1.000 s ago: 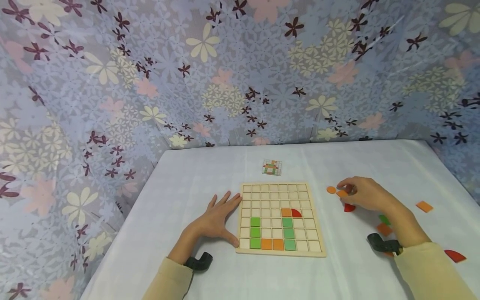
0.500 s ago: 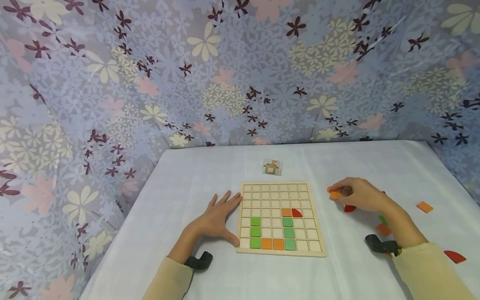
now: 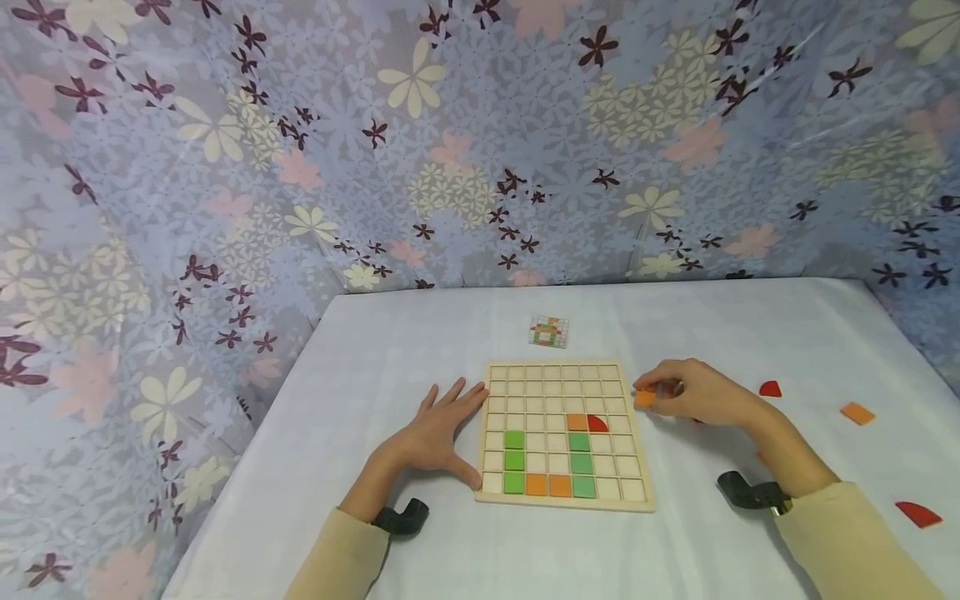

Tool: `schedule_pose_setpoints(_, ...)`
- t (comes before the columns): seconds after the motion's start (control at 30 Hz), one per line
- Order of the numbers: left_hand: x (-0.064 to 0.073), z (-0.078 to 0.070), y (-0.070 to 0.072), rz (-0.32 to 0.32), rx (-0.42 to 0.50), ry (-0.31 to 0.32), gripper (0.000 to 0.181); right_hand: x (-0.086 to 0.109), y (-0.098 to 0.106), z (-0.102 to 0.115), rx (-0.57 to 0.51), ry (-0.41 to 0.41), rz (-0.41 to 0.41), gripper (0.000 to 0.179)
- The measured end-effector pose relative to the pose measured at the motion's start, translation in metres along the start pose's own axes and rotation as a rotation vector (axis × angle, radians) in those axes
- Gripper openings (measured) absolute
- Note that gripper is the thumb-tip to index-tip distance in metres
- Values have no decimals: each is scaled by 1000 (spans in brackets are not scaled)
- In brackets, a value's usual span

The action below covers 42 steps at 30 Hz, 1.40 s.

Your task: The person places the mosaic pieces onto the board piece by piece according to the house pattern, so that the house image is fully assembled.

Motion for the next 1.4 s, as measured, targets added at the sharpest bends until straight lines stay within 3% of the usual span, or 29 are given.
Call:
schedule_pose_setpoints(0.2,-2,1,0,2,-10,17,139,-5,-5,7,24,16,4,34)
schedule_pose_setpoints(0.83,-2,-2,0,5,2,-2,139,-26,-39,53,-10,182,84,29)
schedule_pose_setpoints(1.4,-1,-2,-1,6,12,1,138,-38,-56,75,10,230,122,27)
Point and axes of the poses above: each hand's wrist, its own x-axis away from the middle knuckle, its own y-axis out of the back of the hand, z = x × y, the point moved 8 cm from there along -x, towards the middle knuckle, and after that the axes turned 4 degrees about y, right-handed, at the moved point
